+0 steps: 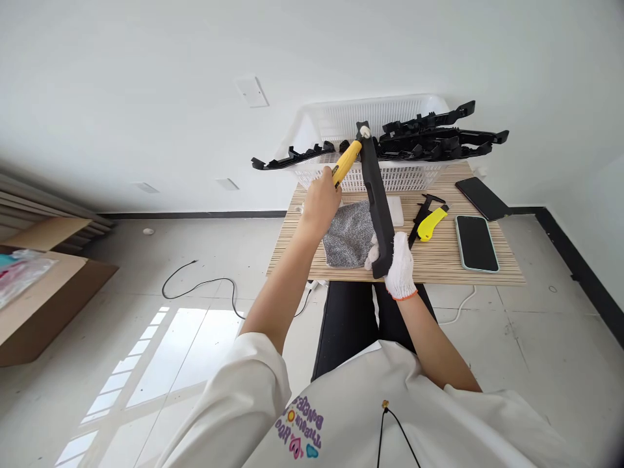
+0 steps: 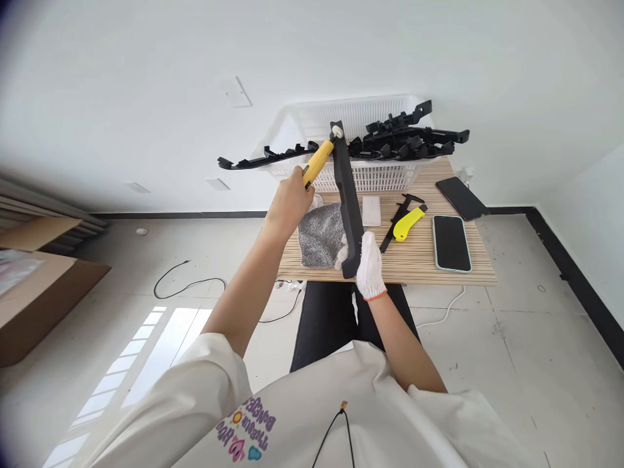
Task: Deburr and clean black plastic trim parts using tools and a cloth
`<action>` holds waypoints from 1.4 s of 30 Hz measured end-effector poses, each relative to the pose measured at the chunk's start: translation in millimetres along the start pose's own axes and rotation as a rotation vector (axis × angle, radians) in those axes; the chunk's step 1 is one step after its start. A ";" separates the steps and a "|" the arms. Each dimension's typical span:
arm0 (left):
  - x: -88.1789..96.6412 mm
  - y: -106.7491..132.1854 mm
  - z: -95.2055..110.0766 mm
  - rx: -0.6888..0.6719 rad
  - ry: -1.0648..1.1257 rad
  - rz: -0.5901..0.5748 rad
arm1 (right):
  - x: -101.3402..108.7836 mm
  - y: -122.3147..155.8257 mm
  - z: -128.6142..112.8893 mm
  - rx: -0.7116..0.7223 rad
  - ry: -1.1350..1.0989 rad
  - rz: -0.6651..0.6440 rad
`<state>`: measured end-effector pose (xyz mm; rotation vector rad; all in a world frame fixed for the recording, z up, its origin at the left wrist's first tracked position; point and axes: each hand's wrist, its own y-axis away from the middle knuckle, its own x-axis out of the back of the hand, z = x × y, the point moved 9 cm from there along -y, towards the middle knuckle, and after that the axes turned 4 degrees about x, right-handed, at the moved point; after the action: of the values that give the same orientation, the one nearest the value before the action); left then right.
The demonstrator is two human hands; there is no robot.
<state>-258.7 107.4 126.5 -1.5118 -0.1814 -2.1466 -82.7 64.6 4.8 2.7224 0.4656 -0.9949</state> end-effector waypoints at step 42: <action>-24.7 167.4 -37.5 -0.060 -0.264 -0.514 | 16.3 -6.7 1.7 0.091 -0.073 0.148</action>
<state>-205.0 -43.7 60.7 -1.9457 -0.6666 -2.3314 -74.3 74.0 -7.7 2.7407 0.2082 -1.0964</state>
